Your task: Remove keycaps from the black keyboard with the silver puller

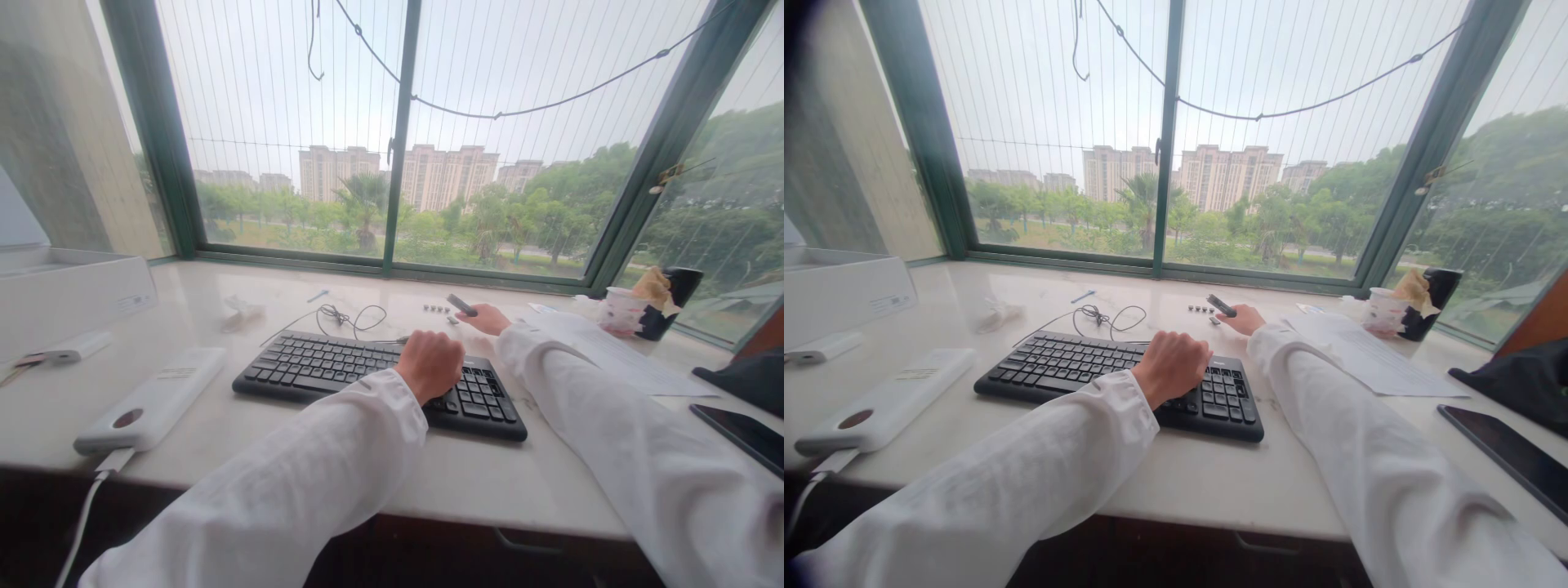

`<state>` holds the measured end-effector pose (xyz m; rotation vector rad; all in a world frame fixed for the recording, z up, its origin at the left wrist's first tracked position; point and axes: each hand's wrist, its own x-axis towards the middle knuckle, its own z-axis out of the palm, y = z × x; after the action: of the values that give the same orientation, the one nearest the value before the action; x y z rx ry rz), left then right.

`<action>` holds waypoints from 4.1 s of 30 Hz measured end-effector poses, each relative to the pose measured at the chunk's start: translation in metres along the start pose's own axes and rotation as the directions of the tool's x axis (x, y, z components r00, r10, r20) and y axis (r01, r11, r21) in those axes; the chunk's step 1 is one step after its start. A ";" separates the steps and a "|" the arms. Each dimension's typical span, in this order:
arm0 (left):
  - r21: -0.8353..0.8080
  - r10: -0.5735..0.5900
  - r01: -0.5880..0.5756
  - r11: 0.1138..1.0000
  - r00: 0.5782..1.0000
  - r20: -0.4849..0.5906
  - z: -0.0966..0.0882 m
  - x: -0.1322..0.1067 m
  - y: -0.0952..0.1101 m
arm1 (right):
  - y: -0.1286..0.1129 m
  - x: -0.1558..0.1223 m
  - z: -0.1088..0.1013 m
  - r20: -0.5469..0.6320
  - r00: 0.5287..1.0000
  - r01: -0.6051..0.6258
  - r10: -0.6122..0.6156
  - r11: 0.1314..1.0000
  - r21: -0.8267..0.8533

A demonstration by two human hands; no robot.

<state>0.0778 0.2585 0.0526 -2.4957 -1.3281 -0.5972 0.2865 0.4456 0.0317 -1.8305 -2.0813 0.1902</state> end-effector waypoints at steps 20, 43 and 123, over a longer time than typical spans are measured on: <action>0.008 0.005 -0.005 1.000 1.000 -0.018 0.002 -0.001 0.001 | -0.014 0.014 0.020 -0.102 0.961 -0.263 0.257 0.963 -0.051; 0.035 0.021 -0.018 0.999 0.996 -0.089 0.005 -0.001 0.000 | -0.026 0.019 0.027 -0.127 0.943 -0.315 0.307 0.948 -0.044; -0.050 0.125 -0.118 0.992 0.976 0.176 0.009 -0.001 0.021 | -0.025 -0.167 -0.044 -0.127 0.950 0.313 -0.286 0.845 0.434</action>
<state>0.0971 0.2494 0.0431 -2.6932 -1.2204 -0.3835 0.2951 0.2727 0.0507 -1.2086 -2.0355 0.4849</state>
